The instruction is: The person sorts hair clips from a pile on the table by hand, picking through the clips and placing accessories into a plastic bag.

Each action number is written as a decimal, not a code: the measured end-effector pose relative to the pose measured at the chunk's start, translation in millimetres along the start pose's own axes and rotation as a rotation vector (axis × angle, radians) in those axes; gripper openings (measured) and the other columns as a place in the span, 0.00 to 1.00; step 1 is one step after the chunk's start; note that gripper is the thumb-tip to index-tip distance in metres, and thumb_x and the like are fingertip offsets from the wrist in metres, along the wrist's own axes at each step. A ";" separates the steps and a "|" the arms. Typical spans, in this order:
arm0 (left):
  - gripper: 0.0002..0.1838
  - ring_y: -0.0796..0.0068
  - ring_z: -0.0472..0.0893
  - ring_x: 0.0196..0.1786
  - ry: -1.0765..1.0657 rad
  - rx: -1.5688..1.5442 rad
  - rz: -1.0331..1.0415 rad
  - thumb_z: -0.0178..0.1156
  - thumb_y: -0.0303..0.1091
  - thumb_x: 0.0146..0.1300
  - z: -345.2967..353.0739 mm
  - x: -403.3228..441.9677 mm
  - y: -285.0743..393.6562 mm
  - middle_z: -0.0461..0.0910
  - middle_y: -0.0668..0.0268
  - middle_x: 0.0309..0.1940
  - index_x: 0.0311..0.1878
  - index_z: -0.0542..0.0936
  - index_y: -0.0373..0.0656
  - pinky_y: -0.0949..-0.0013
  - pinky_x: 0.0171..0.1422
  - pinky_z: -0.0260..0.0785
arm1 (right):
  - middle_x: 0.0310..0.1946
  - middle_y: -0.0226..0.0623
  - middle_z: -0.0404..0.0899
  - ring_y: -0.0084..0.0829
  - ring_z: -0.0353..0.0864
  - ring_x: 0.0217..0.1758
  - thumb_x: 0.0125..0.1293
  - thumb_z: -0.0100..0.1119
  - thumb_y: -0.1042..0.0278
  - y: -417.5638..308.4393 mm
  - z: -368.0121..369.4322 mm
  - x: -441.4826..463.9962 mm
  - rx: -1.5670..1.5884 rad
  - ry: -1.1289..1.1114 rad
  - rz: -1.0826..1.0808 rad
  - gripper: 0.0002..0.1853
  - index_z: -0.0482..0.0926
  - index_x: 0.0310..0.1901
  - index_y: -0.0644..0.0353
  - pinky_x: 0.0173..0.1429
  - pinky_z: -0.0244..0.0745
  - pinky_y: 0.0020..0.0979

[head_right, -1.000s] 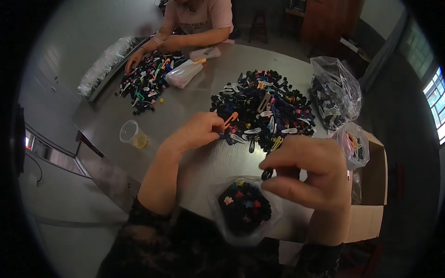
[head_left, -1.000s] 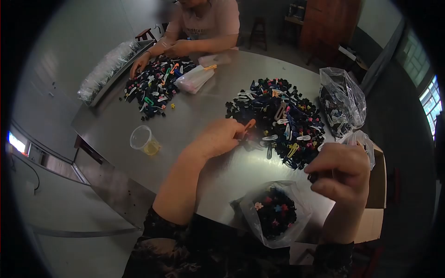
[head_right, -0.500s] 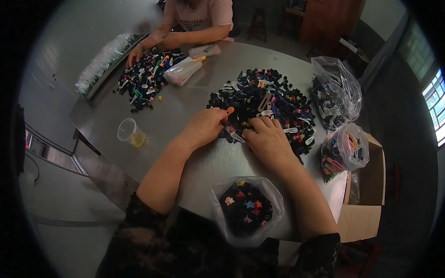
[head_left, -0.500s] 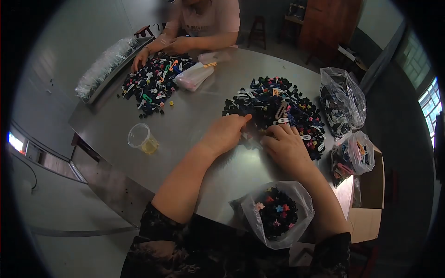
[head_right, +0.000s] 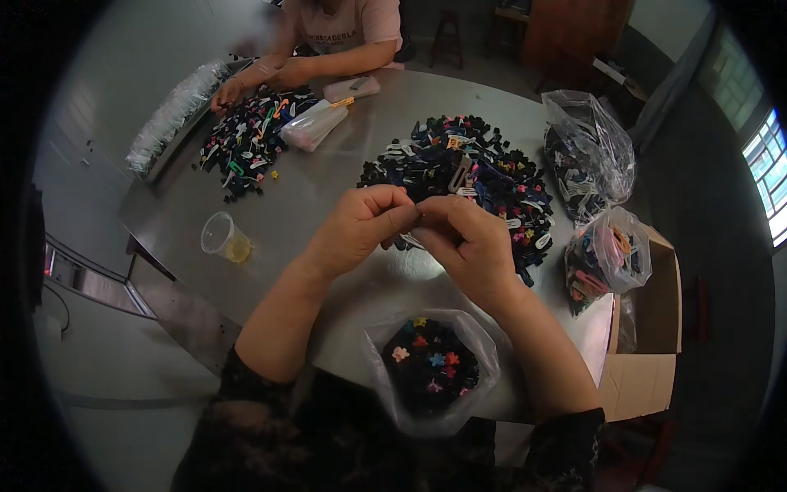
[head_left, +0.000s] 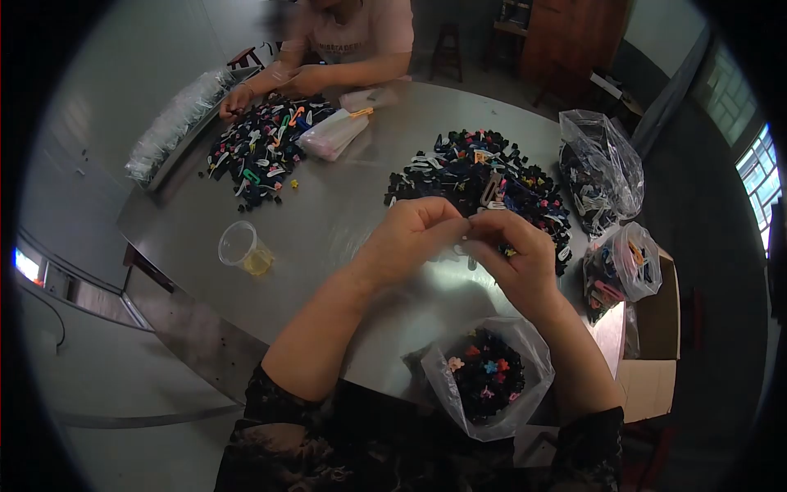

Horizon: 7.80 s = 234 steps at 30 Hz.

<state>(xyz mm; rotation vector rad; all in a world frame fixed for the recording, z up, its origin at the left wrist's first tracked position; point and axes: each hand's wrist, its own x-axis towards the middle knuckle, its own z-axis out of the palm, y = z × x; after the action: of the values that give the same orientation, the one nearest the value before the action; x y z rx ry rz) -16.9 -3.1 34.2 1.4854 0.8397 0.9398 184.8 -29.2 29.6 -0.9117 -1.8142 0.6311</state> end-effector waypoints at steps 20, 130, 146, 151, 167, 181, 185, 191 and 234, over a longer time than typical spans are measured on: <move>0.12 0.51 0.85 0.42 0.117 0.792 0.063 0.69 0.37 0.57 -11.0 22.4 -72.6 0.87 0.52 0.41 0.29 0.81 0.37 0.53 0.47 0.76 | 0.31 0.37 0.81 0.35 0.82 0.31 0.60 0.69 0.76 -15.9 -40.2 10.2 -0.188 -0.232 -0.009 0.06 0.86 0.39 0.62 0.36 0.75 0.34; 0.09 0.65 0.80 0.36 -1.258 -0.712 0.820 0.63 0.30 0.63 -27.5 -71.7 74.3 0.81 0.57 0.39 0.41 0.83 0.33 0.68 0.36 0.71 | 0.51 0.60 0.75 0.62 0.80 0.53 0.65 0.59 0.66 57.0 -73.1 -43.7 -0.756 -0.031 0.668 0.21 0.73 0.59 0.60 0.61 0.76 0.51; 0.09 0.65 0.80 0.37 -1.238 -1.007 0.940 0.61 0.30 0.65 -32.3 -33.9 37.7 0.81 0.57 0.40 0.42 0.83 0.33 0.66 0.37 0.71 | 0.51 0.50 0.79 0.55 0.79 0.55 0.69 0.57 0.61 124.7 -58.0 2.1 -0.967 0.261 0.404 0.16 0.79 0.55 0.58 0.57 0.73 0.55; 0.10 0.65 0.80 0.37 -1.195 -1.059 0.929 0.60 0.30 0.65 -31.7 -39.1 33.8 0.81 0.57 0.40 0.43 0.83 0.33 0.65 0.37 0.71 | 0.50 0.54 0.79 0.57 0.78 0.55 0.73 0.53 0.63 98.8 -51.6 23.2 -0.524 0.241 0.289 0.15 0.79 0.54 0.60 0.60 0.74 0.50; 0.11 0.65 0.80 0.38 -1.045 -1.167 0.908 0.58 0.31 0.67 -46.7 -52.4 25.0 0.80 0.57 0.41 0.45 0.82 0.34 0.64 0.38 0.72 | 0.49 0.53 0.85 0.53 0.84 0.55 0.67 0.61 0.51 148.2 -57.1 78.6 -0.675 0.023 0.559 0.21 0.84 0.50 0.60 0.61 0.77 0.47; 0.11 0.65 0.80 0.38 -0.977 -1.306 0.926 0.57 0.32 0.68 -34.4 -46.5 22.0 0.80 0.57 0.42 0.46 0.82 0.34 0.62 0.39 0.72 | 0.58 0.49 0.78 0.40 0.84 0.47 0.72 0.61 0.60 7.1 -49.9 49.4 -0.561 -0.231 0.333 0.23 0.76 0.63 0.62 0.55 0.79 0.37; 0.12 0.65 0.80 0.38 -0.946 -1.332 0.951 0.56 0.32 0.69 -37.3 -47.6 21.9 0.80 0.57 0.43 0.46 0.82 0.34 0.62 0.39 0.72 | 0.70 0.59 0.66 0.58 0.71 0.69 0.68 0.64 0.50 -4.4 -53.3 -30.5 -0.725 -0.207 0.348 0.35 0.68 0.71 0.60 0.70 0.70 0.50; 0.12 0.65 0.80 0.39 -0.920 -1.392 0.960 0.56 0.32 0.69 -31.4 -47.1 21.7 0.80 0.57 0.43 0.47 0.82 0.34 0.61 0.39 0.72 | 0.75 0.60 0.57 0.62 0.61 0.75 0.61 0.69 0.43 6.0 -33.0 -76.6 -0.987 -0.271 0.458 0.47 0.62 0.76 0.57 0.75 0.63 0.53; 0.15 0.64 0.79 0.40 -0.625 -1.509 1.041 0.50 0.34 0.73 -28.6 -43.3 79.1 0.79 0.57 0.46 0.52 0.81 0.34 0.56 0.42 0.73 | 0.54 0.45 0.78 0.33 0.81 0.51 0.67 0.66 0.67 60.1 -42.7 57.4 -0.169 0.276 0.397 0.28 0.71 0.67 0.58 0.56 0.77 0.34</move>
<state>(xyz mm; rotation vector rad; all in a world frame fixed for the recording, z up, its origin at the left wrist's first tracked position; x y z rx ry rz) -61.1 -38.8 109.8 0.5940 -1.1010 1.2224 228.3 53.4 31.6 -1.4213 -1.4646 0.5655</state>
